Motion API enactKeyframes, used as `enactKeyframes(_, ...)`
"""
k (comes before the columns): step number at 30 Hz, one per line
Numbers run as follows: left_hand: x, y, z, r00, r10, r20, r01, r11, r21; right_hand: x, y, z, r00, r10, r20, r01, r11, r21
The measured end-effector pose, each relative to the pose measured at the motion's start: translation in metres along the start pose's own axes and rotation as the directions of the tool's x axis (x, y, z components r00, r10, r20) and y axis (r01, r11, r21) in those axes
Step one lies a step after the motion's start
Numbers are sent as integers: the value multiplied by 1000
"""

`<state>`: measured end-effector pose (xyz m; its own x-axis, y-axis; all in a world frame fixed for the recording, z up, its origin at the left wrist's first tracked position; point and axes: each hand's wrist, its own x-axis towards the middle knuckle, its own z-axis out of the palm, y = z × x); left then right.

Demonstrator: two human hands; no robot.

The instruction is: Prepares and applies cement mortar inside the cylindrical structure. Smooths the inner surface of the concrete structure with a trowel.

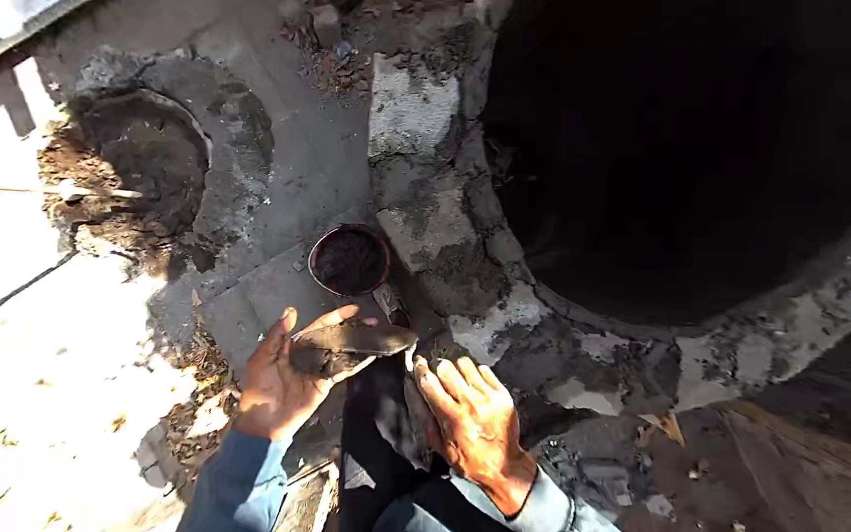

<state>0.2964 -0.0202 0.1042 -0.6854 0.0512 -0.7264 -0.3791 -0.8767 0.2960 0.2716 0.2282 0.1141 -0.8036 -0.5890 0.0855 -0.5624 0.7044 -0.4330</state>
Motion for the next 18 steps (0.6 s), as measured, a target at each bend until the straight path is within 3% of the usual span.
enactKeyframes(3,17,-17,49,998,-8,62,1,995,104,-2,20,-47,998,12,-62,-14,999,-31)
enactKeyframes(7,60,-20,99,915,-143,376,136,990,46,8,44,-101,971,190,-144,-173,977,123)
enactKeyframes(10,100,-18,161,942,-219,252,172,965,197,16,83,-146,894,433,-114,-394,882,259)
enactKeyframes(11,118,-19,176,916,-270,298,202,949,240,16,99,-165,859,506,-76,-473,842,257)
enactKeyframes(14,180,-33,216,818,-420,393,219,860,461,9,153,-209,788,615,-31,-613,788,59)
enactKeyframes(18,257,-90,264,773,-599,208,304,637,708,-1,212,-252,702,695,156,-633,709,-311)
